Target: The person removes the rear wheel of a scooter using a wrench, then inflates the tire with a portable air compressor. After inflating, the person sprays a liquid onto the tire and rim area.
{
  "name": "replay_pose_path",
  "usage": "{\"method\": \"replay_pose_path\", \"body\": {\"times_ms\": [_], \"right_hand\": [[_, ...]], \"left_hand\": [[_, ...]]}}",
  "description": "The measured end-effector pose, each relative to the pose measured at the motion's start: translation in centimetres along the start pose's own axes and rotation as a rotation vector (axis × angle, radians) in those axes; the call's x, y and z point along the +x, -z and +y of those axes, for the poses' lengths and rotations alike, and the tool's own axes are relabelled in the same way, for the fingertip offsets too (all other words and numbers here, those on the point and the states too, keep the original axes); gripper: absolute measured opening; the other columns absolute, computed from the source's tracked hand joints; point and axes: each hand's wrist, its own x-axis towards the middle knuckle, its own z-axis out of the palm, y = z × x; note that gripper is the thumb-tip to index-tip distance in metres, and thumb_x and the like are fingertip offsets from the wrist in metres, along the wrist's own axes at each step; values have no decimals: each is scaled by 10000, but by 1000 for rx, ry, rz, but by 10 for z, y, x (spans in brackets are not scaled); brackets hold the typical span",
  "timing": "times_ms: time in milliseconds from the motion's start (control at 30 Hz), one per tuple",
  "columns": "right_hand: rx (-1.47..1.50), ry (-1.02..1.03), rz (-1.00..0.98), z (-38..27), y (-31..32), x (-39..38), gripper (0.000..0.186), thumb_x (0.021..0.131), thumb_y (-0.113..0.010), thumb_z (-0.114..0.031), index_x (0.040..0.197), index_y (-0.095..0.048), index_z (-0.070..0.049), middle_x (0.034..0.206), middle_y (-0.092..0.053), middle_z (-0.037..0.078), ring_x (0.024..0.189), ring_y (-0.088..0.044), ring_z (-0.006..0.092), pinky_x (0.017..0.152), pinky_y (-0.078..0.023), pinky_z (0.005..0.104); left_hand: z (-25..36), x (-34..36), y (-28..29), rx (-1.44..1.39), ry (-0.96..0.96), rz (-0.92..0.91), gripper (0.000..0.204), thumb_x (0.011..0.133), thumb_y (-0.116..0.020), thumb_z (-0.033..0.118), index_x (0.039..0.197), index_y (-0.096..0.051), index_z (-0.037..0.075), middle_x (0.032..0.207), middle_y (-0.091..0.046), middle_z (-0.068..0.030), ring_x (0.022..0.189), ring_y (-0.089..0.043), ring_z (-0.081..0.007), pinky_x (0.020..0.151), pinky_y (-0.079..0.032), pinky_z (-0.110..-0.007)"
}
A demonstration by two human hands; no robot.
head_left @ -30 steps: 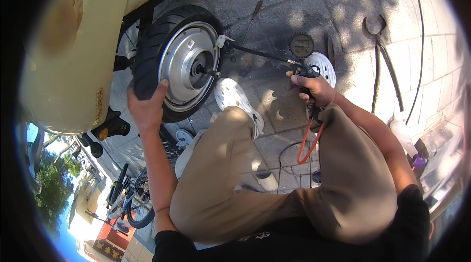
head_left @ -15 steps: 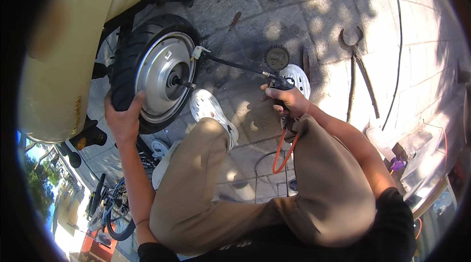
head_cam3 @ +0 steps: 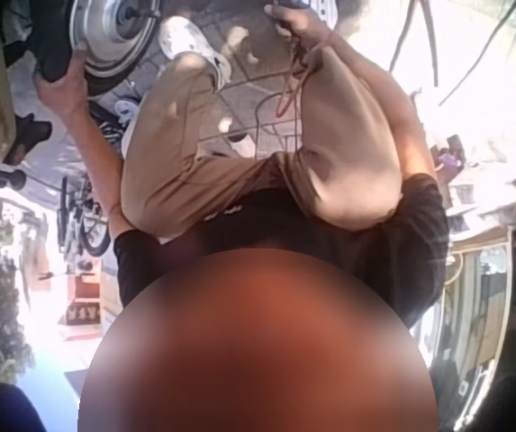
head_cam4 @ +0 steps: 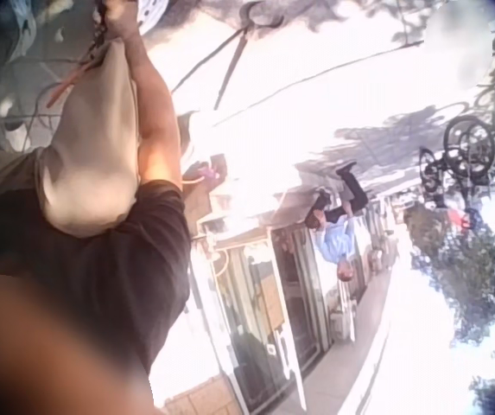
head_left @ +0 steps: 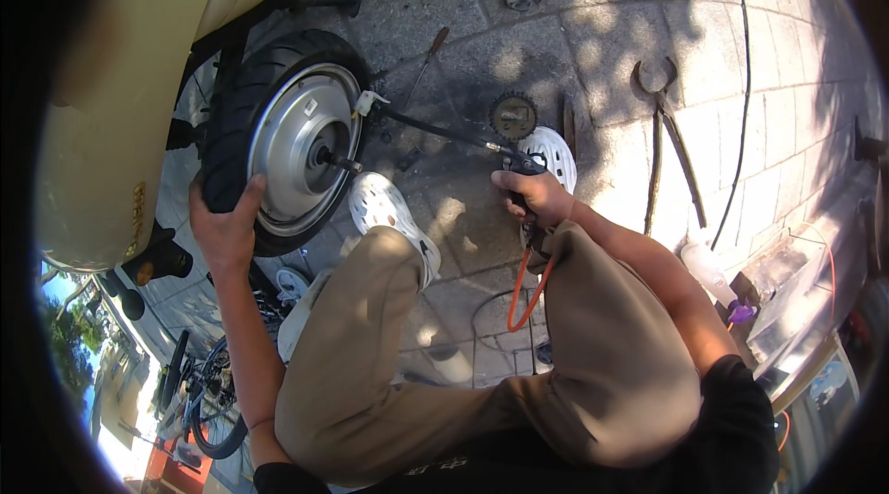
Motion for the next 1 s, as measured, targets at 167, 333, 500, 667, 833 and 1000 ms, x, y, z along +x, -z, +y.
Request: {"method": "replay_pose_path", "body": {"times_ms": [167, 333, 500, 667, 833, 1000], "right_hand": [[-59, -19, 20, -1, 0, 0, 294, 1067, -707, -302, 855, -637, -111, 583, -571, 41, 421, -453, 123, 397, -319, 307], [-66, 0, 11, 1, 2, 1, 308, 1053, -708, -312, 835, -643, -104, 580, -577, 41, 415, -453, 129, 395, -323, 309], [-58, -25, 52, 0, -2, 0, 302, 1021, -729, -312, 822, -641, -103, 595, -582, 32, 442, -473, 131, 403, -314, 311], [-66, -21, 33, 1, -1, 0, 349, 1012, -740, -350, 779, -602, -131, 607, -558, 22, 468, -477, 127, 425, -298, 307], [28, -99, 53, 6, 3, 3, 342, 1022, -733, -365, 814, -616, -121, 669, -559, 14, 518, -488, 120, 451, -323, 295], [45, -99, 36, 2, 1, 1, 319, 1023, -736, -354, 841, -635, -112, 698, -566, 7, 538, -506, 119, 464, -335, 291]], "left_hand": [[-2, 1, 1, 2, 6, -10, 1059, 759, -948, 517, 1528, -547, -91, 1469, -626, -297, 1377, -610, -415, 1182, -468, -478], [0, 1, 1, 6, 0, -7, 1072, 754, -951, 520, 1532, -542, -94, 1473, -623, -300, 1380, -608, -416, 1185, -465, -478], [-2, 0, 2, -7, -12, 0, 1065, 749, -956, 523, 1516, -555, -98, 1458, -635, -303, 1367, -616, -414, 1185, -461, -476], [-6, 2, 3, -16, -60, 11, 1037, 740, -969, 510, 1481, -581, -104, 1417, -661, -303, 1346, -630, -407, 1174, -469, -471], [3, 0, 2, -32, -57, 9, 998, 750, -970, 484, 1453, -593, -115, 1375, -683, -301, 1308, -653, -392, 1149, -488, -460], [1, 0, 3, -68, -68, 20, 990, 745, -978, 465, 1451, -594, -114, 1364, -687, -296, 1300, -659, -380, 1138, -497, -453]]}}
